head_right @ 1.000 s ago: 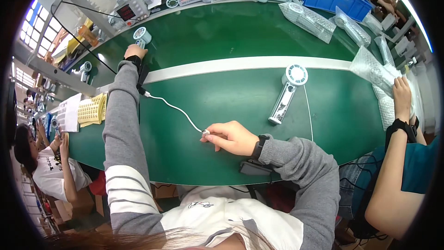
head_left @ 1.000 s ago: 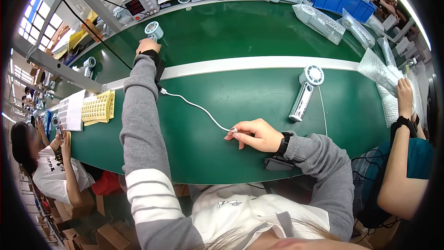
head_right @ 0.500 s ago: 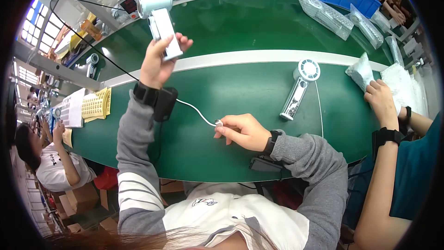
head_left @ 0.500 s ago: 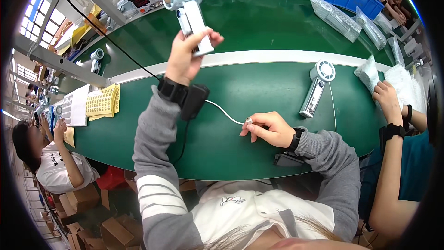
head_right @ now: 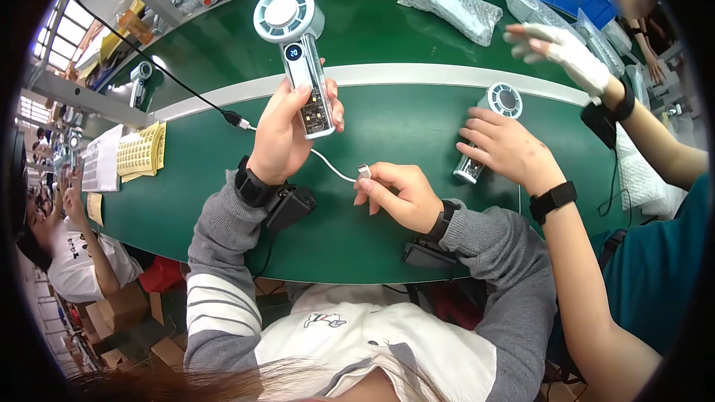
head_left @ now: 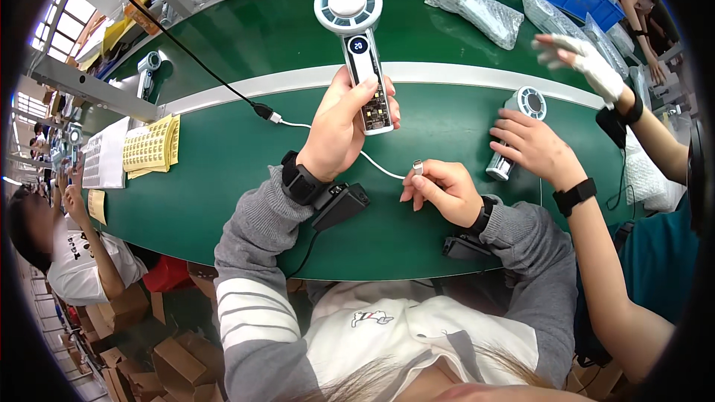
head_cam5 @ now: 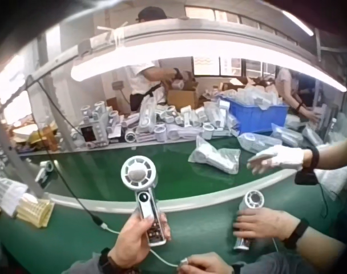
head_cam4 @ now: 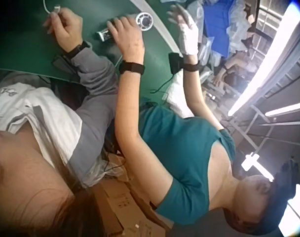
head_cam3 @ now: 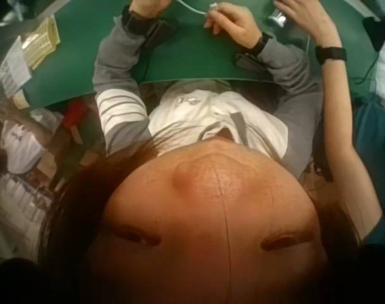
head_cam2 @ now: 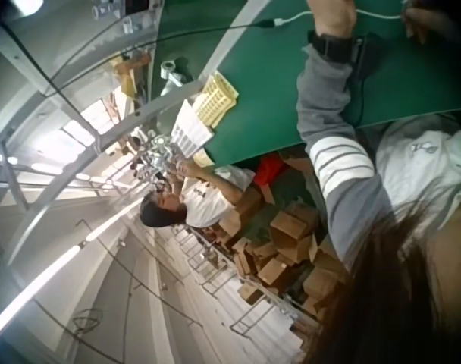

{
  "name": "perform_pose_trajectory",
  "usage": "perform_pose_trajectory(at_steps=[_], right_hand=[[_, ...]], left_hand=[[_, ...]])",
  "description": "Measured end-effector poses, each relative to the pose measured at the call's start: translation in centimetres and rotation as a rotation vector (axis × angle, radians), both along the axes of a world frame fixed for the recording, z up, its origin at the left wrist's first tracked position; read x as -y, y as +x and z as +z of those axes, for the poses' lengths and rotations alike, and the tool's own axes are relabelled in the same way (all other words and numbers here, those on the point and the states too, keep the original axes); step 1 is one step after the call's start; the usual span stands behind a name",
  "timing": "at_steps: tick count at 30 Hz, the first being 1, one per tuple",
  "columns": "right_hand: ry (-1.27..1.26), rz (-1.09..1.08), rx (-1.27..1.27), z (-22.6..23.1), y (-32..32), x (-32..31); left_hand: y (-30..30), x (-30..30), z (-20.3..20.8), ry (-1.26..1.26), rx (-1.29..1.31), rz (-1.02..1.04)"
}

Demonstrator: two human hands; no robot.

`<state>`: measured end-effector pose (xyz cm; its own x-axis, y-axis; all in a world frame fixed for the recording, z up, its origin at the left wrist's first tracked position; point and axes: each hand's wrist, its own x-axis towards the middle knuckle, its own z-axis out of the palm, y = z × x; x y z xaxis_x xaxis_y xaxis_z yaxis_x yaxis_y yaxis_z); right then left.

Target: Testing the charging functionality and cleaning portable handheld fans on an electronics production line.

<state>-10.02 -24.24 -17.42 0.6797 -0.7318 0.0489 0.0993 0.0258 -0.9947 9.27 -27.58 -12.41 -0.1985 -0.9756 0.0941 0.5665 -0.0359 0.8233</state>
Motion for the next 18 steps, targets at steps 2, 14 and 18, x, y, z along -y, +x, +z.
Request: perform_pose_trajectory(at_steps=[2, 14, 18], right_hand=[[-0.025, -0.006, -0.005, 0.1, 0.0, 0.0], [-0.150, -0.070, -0.011, 0.4, -0.3, 0.0], [-0.250, -0.121, -0.022, 0.5, -0.2, 0.0]], left_hand=[[-0.1, -0.1, -0.3, 0.017, -0.011, 0.000], [-3.2, -1.9, -1.8, 0.142, -0.055, -0.113], [-3.2, -2.2, -1.7, 0.112, -0.004, -0.144]])
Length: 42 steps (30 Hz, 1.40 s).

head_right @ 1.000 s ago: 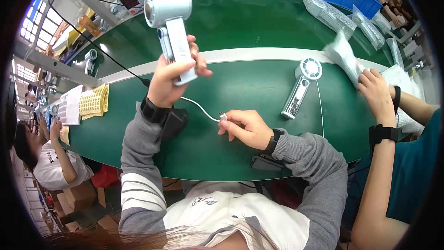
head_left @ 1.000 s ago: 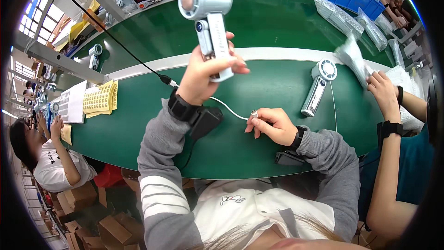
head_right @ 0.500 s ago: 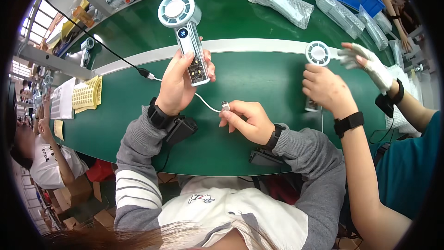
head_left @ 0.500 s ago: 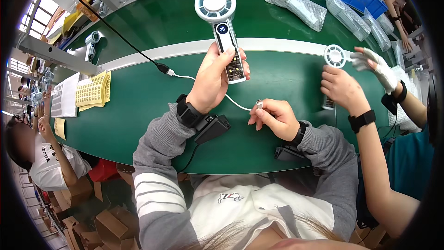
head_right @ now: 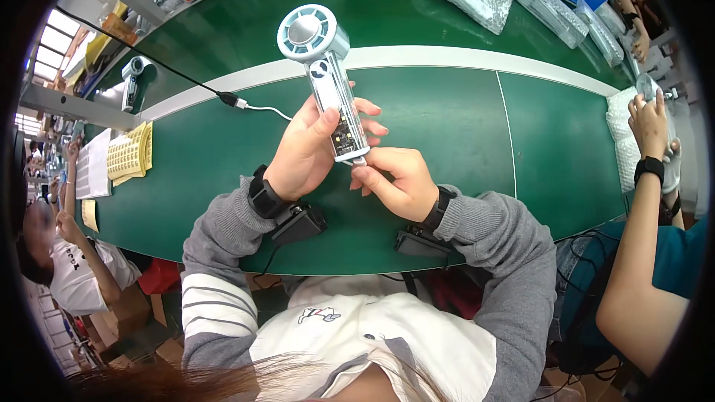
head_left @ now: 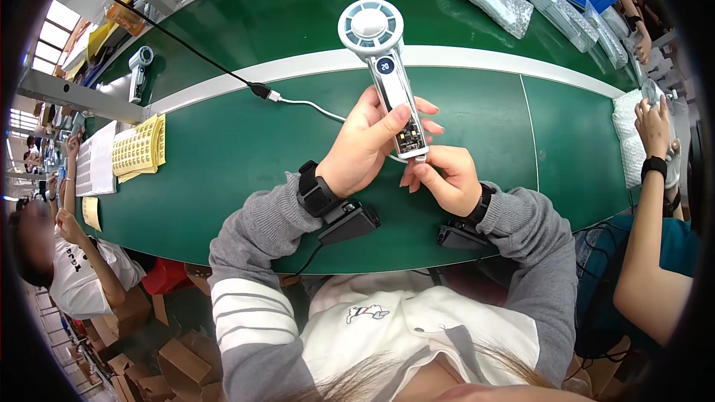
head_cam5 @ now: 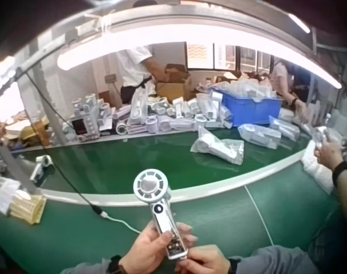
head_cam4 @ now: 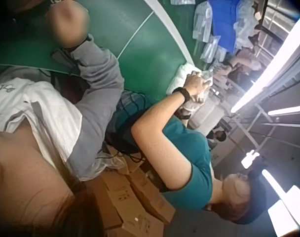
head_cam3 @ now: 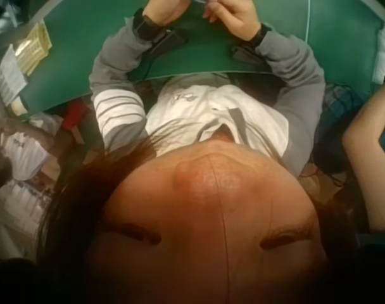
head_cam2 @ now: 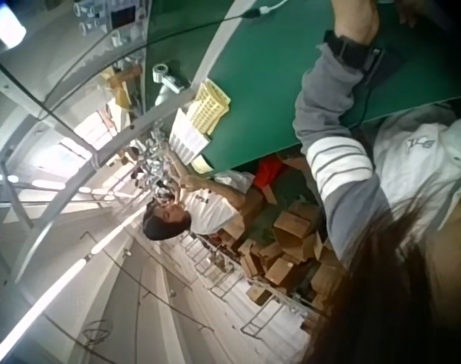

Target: Testing the charging functionality and cleaning portable handheld fans on an electronics production line.

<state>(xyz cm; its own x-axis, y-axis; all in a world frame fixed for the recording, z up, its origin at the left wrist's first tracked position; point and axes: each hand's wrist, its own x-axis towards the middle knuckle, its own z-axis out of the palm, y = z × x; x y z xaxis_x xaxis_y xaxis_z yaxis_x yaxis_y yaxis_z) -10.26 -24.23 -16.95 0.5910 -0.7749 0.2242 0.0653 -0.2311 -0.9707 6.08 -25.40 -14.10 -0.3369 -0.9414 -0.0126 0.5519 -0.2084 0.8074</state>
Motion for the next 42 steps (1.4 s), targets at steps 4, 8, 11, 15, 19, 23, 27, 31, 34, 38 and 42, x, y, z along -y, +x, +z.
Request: perform_pose_trajectory(at_steps=[4, 8, 11, 15, 19, 23, 27, 31, 34, 38, 42], right_hand=[[-0.071, -0.011, -0.038, 0.0, 0.0, 0.2], [-0.062, 0.012, -0.021, -0.2, 0.1, 0.3], [-0.057, 0.020, -0.016, -0.4, 0.0, 0.4], [-0.050, 0.017, -0.020, -0.5, 0.2, 0.5], [-0.051, 0.011, -0.018, -0.4, 0.3, 0.4], [-0.061, 0.009, -0.018, -0.5, 0.2, 0.4], [-0.079, -0.001, -0.007, -0.7, 0.5, 0.5], [-0.035, -0.017, 0.018, -0.7, 0.5, 0.5], [0.071, -0.022, 0.033, -0.6, 0.3, 0.4], [0.268, -0.020, 0.060, -0.7, 0.6, 0.7], [0.332, -0.026, 0.097, -1.0, 0.5, 0.9]], left_hand=[[0.1, 0.0, 0.1, -0.074, 0.063, 0.018], [0.1, -0.1, -0.3, -0.020, 0.066, 0.047], [0.1, -0.1, -0.7, 0.018, -0.014, 0.057], [0.5, 0.4, -1.1, -0.002, -0.134, 0.071], [0.7, 0.5, -1.0, -0.029, -0.085, 0.105], [0.3, 0.2, -1.0, -0.018, -0.070, 0.133], [-0.1, -0.2, -1.2, -0.026, -0.094, 0.110], [-0.1, -0.3, -1.3, -0.034, -0.122, 0.076], [0.1, -0.2, -1.4, -0.049, -0.085, 0.110], [0.6, 0.0, -1.8, -0.109, 0.030, 0.201], [0.3, 0.1, -2.2, -0.186, 0.111, 0.206]])
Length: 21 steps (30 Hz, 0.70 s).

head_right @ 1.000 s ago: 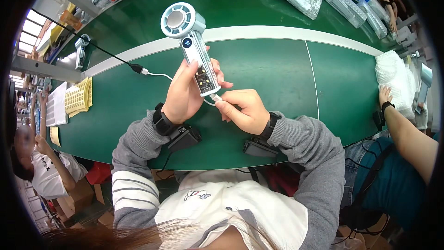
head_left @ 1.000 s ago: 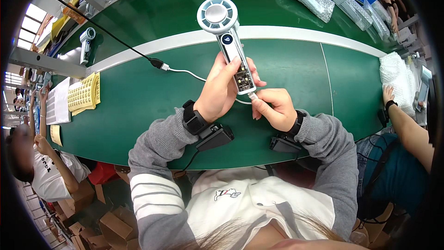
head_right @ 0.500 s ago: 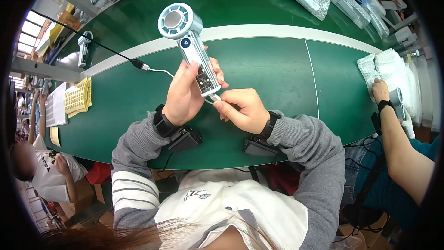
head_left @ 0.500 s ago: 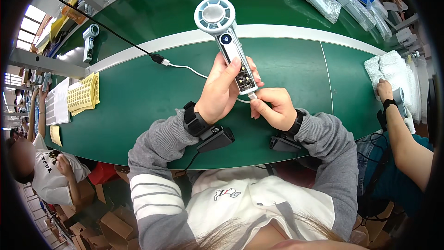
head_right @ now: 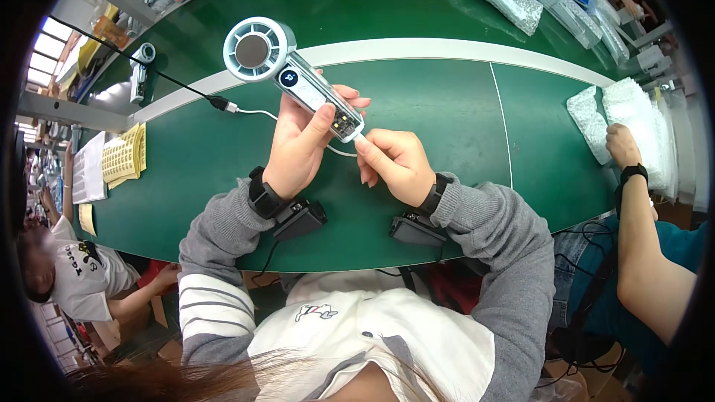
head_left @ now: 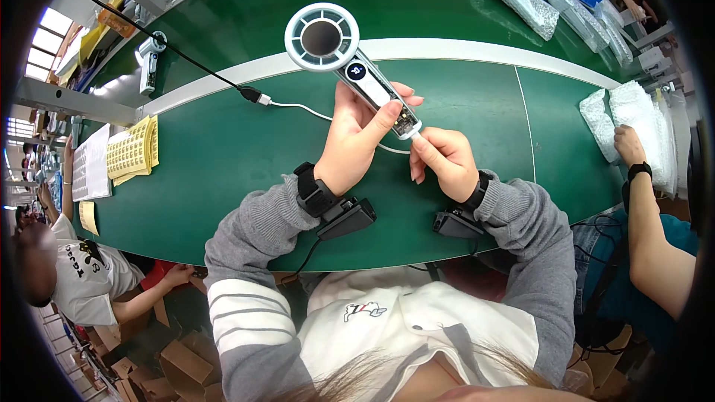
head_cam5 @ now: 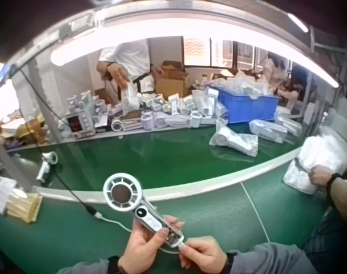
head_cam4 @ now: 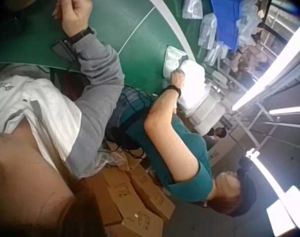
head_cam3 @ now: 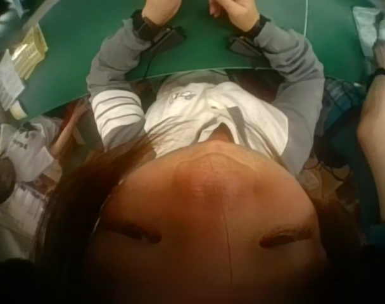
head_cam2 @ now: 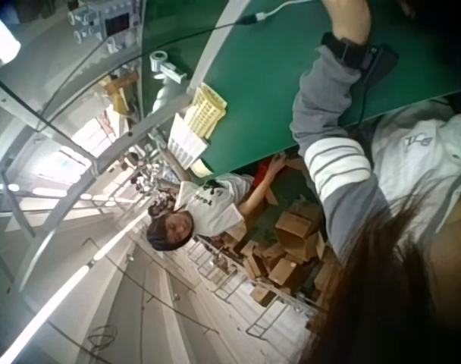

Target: Testing the charging functionality and cleaning portable handheld fans on an electronics production line.

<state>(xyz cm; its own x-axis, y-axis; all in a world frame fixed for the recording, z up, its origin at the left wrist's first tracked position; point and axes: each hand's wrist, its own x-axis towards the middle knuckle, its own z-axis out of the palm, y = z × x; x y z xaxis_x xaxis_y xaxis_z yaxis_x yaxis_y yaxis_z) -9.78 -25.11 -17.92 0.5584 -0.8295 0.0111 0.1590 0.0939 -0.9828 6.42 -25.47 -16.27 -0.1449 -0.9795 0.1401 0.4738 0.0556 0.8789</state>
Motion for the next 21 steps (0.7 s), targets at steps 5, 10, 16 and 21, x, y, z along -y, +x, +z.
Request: perform_pose_trajectory(at_steps=[5, 10, 16, 21], right_hand=[[-0.044, -0.032, -0.049, -0.1, -0.1, 0.0], [-0.315, -0.067, -0.209, 0.2, 0.0, 0.1], [-0.493, -0.047, -0.185, 0.3, 0.1, 0.0], [-0.400, 0.004, -0.136, 0.2, -0.5, 0.3]], left_hand=[[0.1, 0.2, 0.7, 0.011, 0.089, 0.039], [1.5, 0.6, 2.0, 0.248, -0.047, 0.090], [3.4, 1.8, 6.2, -0.030, 0.033, 0.485], [7.3, -2.8, 13.1, -0.771, 0.277, 0.713]])
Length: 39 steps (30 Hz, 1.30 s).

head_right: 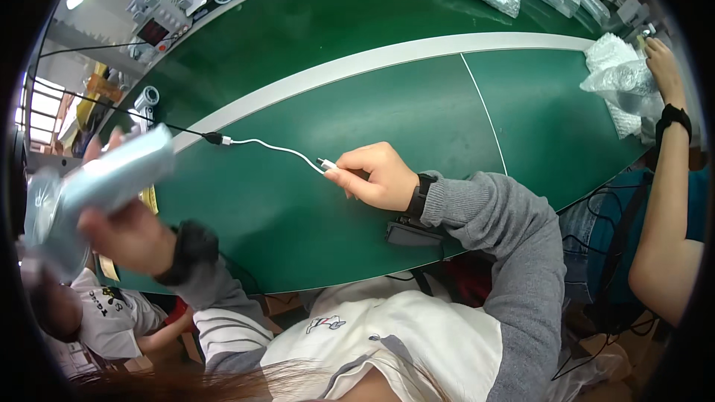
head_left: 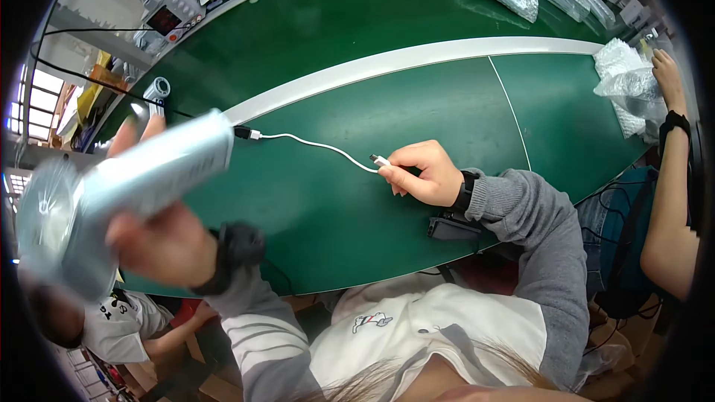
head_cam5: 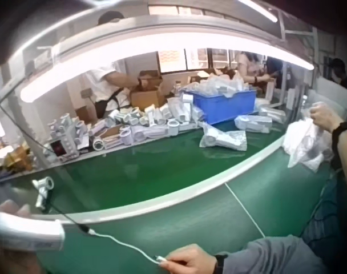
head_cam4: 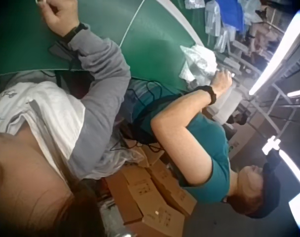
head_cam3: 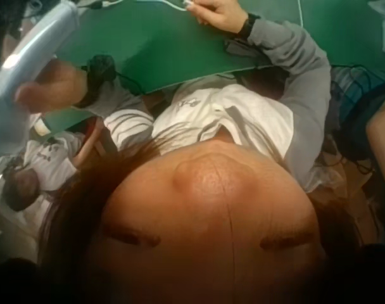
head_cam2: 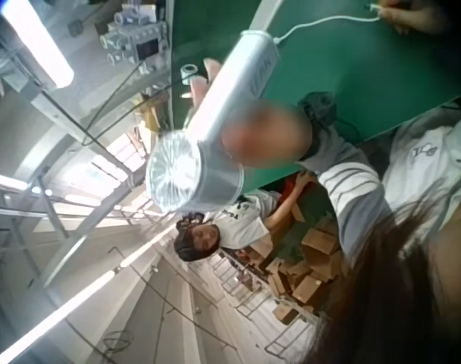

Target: Testing the charging functionality and cleaning portable handheld fans on an electronics production line.

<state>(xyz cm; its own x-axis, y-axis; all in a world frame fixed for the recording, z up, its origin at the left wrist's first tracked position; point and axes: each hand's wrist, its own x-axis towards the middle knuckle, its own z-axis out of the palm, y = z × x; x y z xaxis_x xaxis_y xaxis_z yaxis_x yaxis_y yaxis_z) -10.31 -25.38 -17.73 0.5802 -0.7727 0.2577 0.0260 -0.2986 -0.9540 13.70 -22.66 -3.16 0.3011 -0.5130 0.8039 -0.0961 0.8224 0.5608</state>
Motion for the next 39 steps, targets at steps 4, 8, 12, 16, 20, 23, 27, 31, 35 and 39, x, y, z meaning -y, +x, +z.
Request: perform_pose_trajectory(at_steps=[4, 8, 12, 16, 20, 23, 27, 31, 35, 39], right_hand=[[0.104, 0.035, 0.017, -0.2, -0.4, -0.1], [0.142, 0.037, 0.008, -0.3, -0.2, -0.2], [0.161, 0.009, -0.013, -0.2, -0.1, -0.4], [0.177, -0.021, -0.012, -0.1, 0.0, -0.1], [0.181, -0.031, -0.011, 0.1, 0.2, -0.1], [0.165, -0.010, -0.015, 0.2, 0.0, -0.3], [0.066, 0.144, -0.016, 0.3, 0.6, -0.9], [-0.240, 0.495, -0.117, -0.1, 1.6, -2.4], [-0.234, 0.624, -0.118, -0.5, 0.7, -2.9], [-0.211, 0.636, -0.136, -0.9, 0.1, -1.9]], left_hand=[[3.7, -7.0, 2.6, -0.169, -0.419, -1.681], [7.0, -11.5, 4.3, 0.184, -0.564, -1.860], [6.6, -12.7, 4.2, 0.109, -0.537, -1.576], [5.1, -12.2, 3.7, -0.361, -0.216, -0.843], [5.2, -10.8, 5.1, -0.068, -0.024, -0.881], [4.6, -7.9, 4.8, 0.366, 0.179, -0.646], [-0.1, -0.9, -1.4, 0.684, 0.053, -0.163], [-6.5, 6.0, -8.3, 0.679, 0.636, -0.173], [-14.8, 9.3, -11.9, 0.575, 1.071, -0.147], [-22.1, 11.8, -13.9, 0.540, 1.266, -0.208]])
